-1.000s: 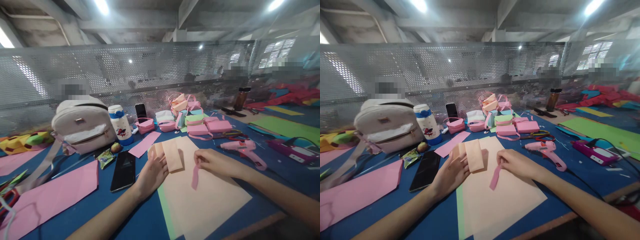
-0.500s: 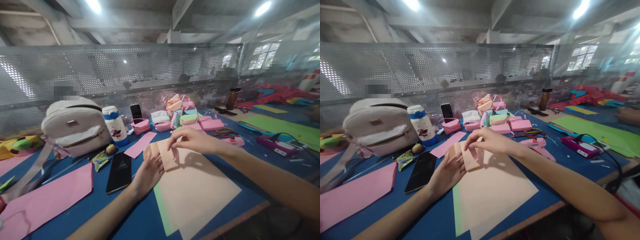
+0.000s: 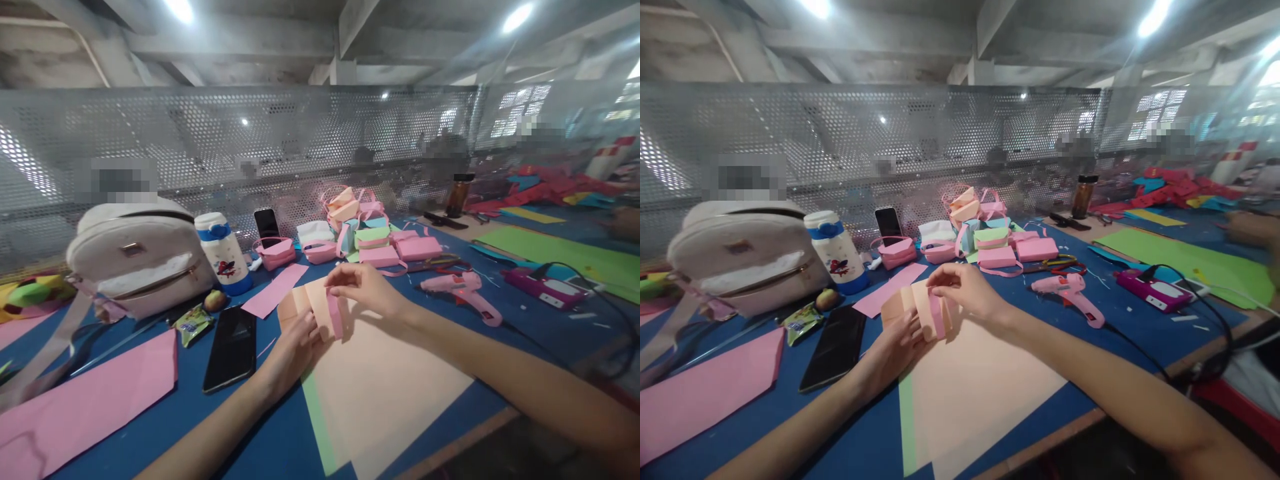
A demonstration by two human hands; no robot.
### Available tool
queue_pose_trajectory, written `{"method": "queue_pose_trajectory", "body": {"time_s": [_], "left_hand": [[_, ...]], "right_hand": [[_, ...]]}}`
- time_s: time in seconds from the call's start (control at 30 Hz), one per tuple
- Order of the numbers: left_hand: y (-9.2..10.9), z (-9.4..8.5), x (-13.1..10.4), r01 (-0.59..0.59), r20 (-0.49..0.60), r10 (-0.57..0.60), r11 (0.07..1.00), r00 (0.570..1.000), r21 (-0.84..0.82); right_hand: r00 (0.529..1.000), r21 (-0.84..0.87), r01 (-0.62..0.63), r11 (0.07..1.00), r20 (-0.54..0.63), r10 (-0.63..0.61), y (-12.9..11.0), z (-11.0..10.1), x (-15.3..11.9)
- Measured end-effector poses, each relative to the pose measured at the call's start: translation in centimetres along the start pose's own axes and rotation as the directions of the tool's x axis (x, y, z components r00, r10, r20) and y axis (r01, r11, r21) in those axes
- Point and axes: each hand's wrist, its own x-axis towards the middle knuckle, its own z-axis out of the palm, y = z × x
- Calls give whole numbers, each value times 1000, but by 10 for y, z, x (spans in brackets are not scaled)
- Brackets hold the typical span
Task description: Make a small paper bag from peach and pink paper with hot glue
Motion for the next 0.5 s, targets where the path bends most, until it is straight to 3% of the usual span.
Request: {"method": "queue_pose_trajectory", "body": {"time_s": [0.27, 0.5], "left_hand": [[-9, 2, 2, -77, -102, 109, 957, 989, 280], [-16, 10, 9, -111, -227, 200, 929, 953, 352]], "right_hand": [[996, -47, 54, 997, -71, -57, -4, 5, -3], [992, -165, 46, 985, -111, -65, -10, 5, -5]]}}
